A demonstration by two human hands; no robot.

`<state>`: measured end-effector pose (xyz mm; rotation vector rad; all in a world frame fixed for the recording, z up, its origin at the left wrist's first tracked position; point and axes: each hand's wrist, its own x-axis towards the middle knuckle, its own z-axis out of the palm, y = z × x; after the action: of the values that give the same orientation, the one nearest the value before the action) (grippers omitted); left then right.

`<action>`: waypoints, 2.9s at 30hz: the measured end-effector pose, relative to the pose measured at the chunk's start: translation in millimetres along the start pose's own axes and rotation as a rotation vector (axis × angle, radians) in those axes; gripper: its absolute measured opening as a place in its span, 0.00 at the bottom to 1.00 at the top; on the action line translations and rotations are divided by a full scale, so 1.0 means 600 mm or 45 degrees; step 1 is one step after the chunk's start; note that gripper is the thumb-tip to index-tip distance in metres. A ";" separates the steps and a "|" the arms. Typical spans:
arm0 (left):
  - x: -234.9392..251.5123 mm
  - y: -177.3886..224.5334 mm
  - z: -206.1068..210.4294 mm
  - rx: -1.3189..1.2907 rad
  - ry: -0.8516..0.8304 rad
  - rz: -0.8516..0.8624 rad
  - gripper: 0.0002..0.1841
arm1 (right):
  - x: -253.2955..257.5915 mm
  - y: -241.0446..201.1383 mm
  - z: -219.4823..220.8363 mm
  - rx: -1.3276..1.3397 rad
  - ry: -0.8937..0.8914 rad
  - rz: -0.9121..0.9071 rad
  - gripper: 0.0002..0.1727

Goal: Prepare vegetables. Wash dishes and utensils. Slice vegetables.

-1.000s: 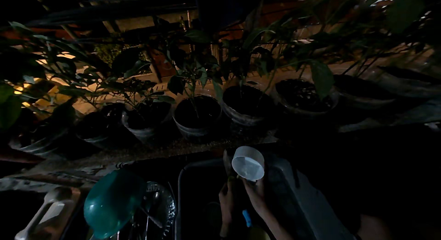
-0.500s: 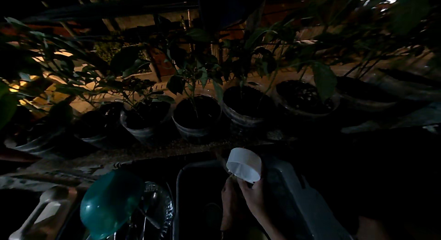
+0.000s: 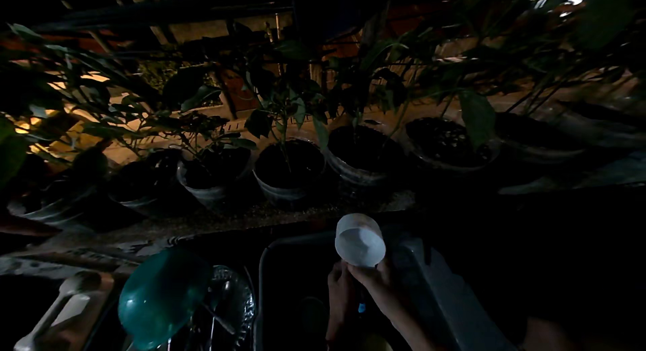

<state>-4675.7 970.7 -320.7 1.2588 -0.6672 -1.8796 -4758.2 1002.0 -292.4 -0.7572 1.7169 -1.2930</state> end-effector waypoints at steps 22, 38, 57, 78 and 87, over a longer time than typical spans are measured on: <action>-0.009 -0.009 -0.016 0.321 -0.107 0.029 0.11 | 0.039 -0.047 0.034 0.203 0.058 -0.215 0.41; -0.003 0.025 -0.039 -0.564 -0.341 -0.124 0.35 | -0.013 -0.052 0.028 -0.707 0.432 -0.517 0.39; -0.020 0.060 -0.004 -0.493 -0.086 -0.011 0.19 | -0.036 -0.045 0.039 -0.819 0.482 -0.824 0.35; -0.047 0.073 -0.053 -0.167 -0.409 -0.085 0.29 | -0.018 -0.059 0.002 -0.309 0.241 -0.640 0.44; -0.098 0.080 -0.061 -0.961 -0.340 -0.232 0.29 | -0.049 -0.099 -0.035 -0.021 0.158 -0.707 0.35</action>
<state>-4614.5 991.2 -267.0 0.5986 0.0612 -2.1668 -4764.3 1019.1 -225.1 -1.2445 1.6738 -1.7242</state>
